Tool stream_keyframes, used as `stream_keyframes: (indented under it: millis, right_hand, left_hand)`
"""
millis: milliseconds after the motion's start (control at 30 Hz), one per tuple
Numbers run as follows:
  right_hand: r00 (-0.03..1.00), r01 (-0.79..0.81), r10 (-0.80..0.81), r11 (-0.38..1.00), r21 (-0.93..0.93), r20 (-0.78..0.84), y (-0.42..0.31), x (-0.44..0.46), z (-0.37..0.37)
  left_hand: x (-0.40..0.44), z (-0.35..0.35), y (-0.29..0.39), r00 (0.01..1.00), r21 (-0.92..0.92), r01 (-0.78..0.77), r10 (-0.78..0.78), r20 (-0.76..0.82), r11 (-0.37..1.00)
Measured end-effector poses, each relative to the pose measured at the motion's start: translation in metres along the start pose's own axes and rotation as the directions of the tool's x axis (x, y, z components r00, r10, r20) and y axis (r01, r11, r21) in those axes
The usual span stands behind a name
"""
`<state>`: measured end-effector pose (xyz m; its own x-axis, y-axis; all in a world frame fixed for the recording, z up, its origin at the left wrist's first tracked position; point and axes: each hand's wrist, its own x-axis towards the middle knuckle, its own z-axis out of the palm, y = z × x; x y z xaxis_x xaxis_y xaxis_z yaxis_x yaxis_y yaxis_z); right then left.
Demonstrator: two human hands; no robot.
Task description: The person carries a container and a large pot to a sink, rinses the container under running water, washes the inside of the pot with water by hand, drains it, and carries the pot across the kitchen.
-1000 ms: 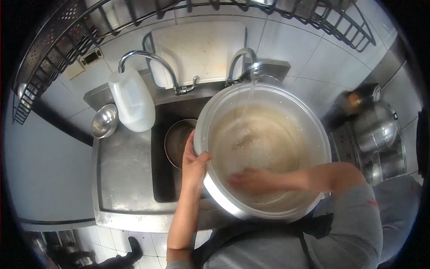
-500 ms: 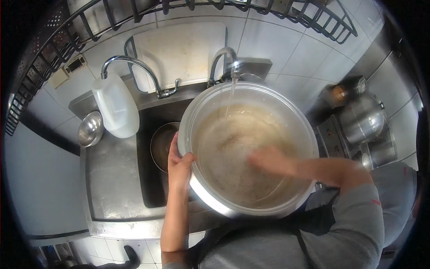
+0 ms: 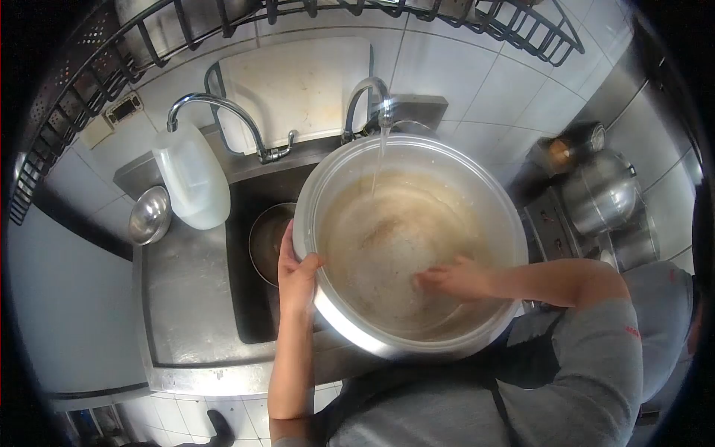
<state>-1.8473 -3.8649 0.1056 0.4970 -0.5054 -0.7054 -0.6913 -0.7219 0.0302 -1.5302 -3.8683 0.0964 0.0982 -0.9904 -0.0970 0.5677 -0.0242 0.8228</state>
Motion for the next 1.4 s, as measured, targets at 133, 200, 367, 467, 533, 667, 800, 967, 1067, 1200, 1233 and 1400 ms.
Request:
stream_keyframes:
  millis: [133,200,367,467,533,667,800,967,1067,1200,1233,1400]
  right_hand:
    - [0.990,-0.136,0.135,0.990,-0.033,-0.033,0.050,0.004,0.007]
    - [0.987,-0.037,0.039,0.999,0.016,-0.153,0.014,0.028,-0.005]
    - [0.888,0.237,0.063,0.786,0.571,-0.455,0.001,0.133,0.003]
    - [0.841,0.093,0.199,0.862,0.498,-0.503,0.037,0.134,-0.009]
    - [0.842,0.012,0.139,0.961,0.276,-0.521,0.024,0.122,-0.017]
    - [0.773,0.199,-0.108,0.977,0.077,-0.625,-0.016,0.160,0.015]
    - [0.861,-0.029,0.193,0.942,0.333,-0.471,0.030,0.122,-0.024]
    - [0.882,0.103,-0.103,0.994,-0.024,-0.460,-0.027,0.084,-0.016]
    - [0.869,-0.032,0.057,0.998,0.059,-0.492,0.009,0.092,-0.022]
    - [0.907,-0.040,0.224,0.889,0.457,-0.356,0.047,0.085,0.002]
    - [0.897,0.098,0.115,0.890,0.445,-0.427,0.044,0.087,0.011]
    - [0.509,0.508,-0.287,0.861,0.014,-0.811,-0.086,0.140,0.025]
  left_hand:
    - [-0.001,0.003,0.001,1.000,-0.005,-0.003,0.003,0.004,1.000]
    - [0.000,0.006,0.001,1.000,-0.004,-0.022,0.022,-0.008,1.000]
    - [-0.003,0.005,0.004,1.000,0.034,-0.008,0.008,0.003,0.999]
    - [-0.004,0.003,0.002,1.000,0.042,-0.011,0.012,-0.012,0.999]
    - [-0.003,0.003,0.001,1.000,0.048,-0.015,0.016,-0.017,0.999]
    - [-0.004,0.001,0.001,1.000,0.053,0.002,-0.001,-0.030,0.999]
    - [-0.007,0.005,0.003,1.000,0.031,-0.003,0.004,-0.027,1.000]
    - [-0.002,0.002,-0.002,0.999,0.045,-0.022,0.023,-0.023,0.999]
    - [-0.002,0.002,0.001,1.000,0.071,-0.018,0.019,-0.012,0.997]
    - [-0.006,0.007,0.005,1.000,0.055,-0.004,0.005,-0.029,0.998]
    - [-0.006,0.008,0.005,0.999,0.056,-0.004,0.006,-0.036,0.998]
    - [-0.007,0.006,0.003,0.999,0.081,-0.003,0.006,-0.042,0.997]
